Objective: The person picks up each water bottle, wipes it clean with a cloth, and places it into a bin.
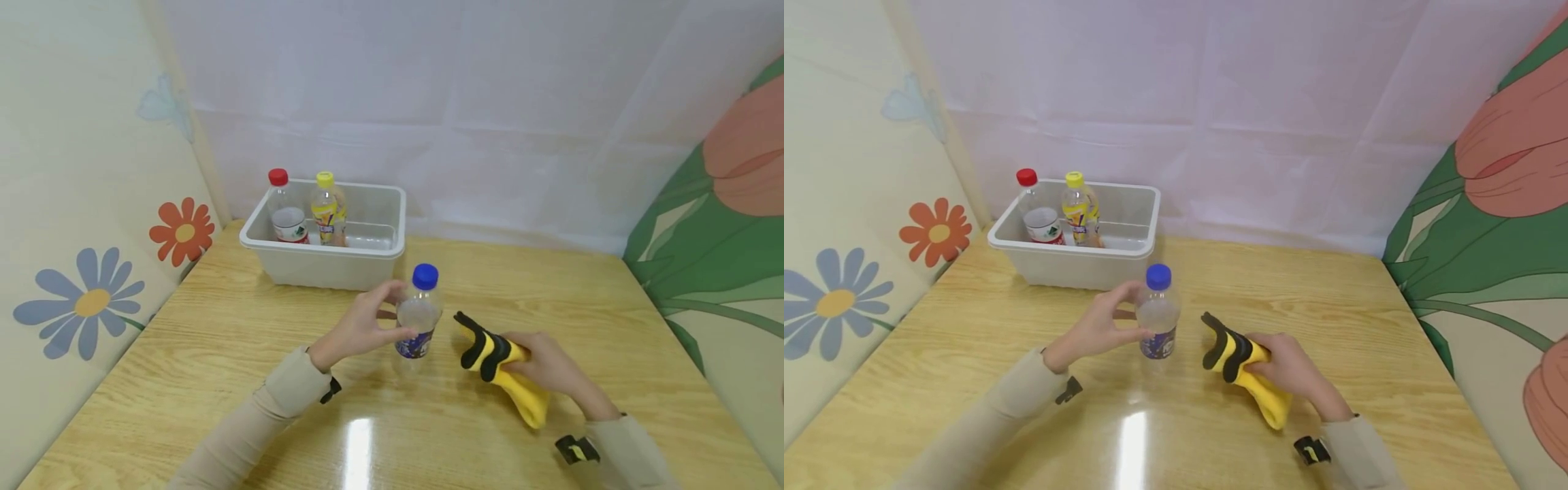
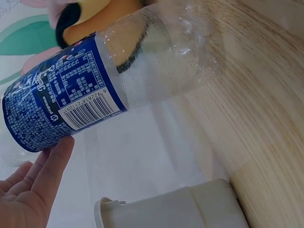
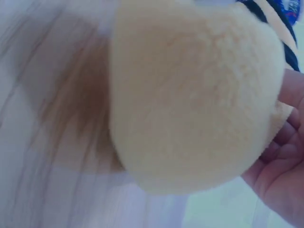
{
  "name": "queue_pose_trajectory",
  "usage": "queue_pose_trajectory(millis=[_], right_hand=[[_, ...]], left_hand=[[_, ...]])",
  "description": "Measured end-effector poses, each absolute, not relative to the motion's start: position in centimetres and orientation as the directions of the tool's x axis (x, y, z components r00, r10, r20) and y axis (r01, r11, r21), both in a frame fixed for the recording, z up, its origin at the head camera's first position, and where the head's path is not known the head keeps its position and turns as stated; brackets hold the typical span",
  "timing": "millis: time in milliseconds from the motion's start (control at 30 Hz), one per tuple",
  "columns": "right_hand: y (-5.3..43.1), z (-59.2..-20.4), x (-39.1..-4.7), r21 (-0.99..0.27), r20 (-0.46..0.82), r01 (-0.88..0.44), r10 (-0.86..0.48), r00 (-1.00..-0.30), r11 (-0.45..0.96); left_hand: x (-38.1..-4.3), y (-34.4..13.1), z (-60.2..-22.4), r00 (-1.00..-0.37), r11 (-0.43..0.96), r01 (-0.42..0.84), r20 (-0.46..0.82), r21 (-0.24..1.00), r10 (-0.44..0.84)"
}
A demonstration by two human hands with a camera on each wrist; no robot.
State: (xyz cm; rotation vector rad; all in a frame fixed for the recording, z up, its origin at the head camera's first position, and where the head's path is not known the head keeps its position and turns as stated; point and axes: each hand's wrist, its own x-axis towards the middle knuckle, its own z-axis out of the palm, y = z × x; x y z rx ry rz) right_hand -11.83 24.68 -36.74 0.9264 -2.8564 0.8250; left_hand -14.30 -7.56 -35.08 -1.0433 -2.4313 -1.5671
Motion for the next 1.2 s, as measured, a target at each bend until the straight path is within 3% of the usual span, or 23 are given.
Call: queue_pose_trajectory(millis=[233, 533, 867, 1200], right_hand=[[24.2, -36.3, -11.6, -0.539, 0.296, -0.523, -0.432, -0.852, 0.661], [23.2, -35.4, -11.5, -0.676, 0.352, -0.454, -0.287, -0.891, 0.581], [21.4, -34.2, -11.4, -0.703, 0.529, -0.579, -0.239, -0.814, 0.414], [19.1, -34.0, -11.8, -0.580, 0.659, -0.713, -0.287, -0.695, 0.394]], left_hand=[[-14.4, -7.5, -35.1, -0.776, 0.257, 0.565, 0.399, 0.784, 0.488], [-14.4, -7.4, -35.0, -0.788, 0.270, 0.557, 0.397, 0.785, 0.472], [-14.4, -7.1, -35.1, -0.778, 0.253, 0.573, 0.422, 0.779, 0.465], [-14.2, -7.0, -35.3, -0.754, 0.262, 0.617, 0.463, 0.742, 0.466]])
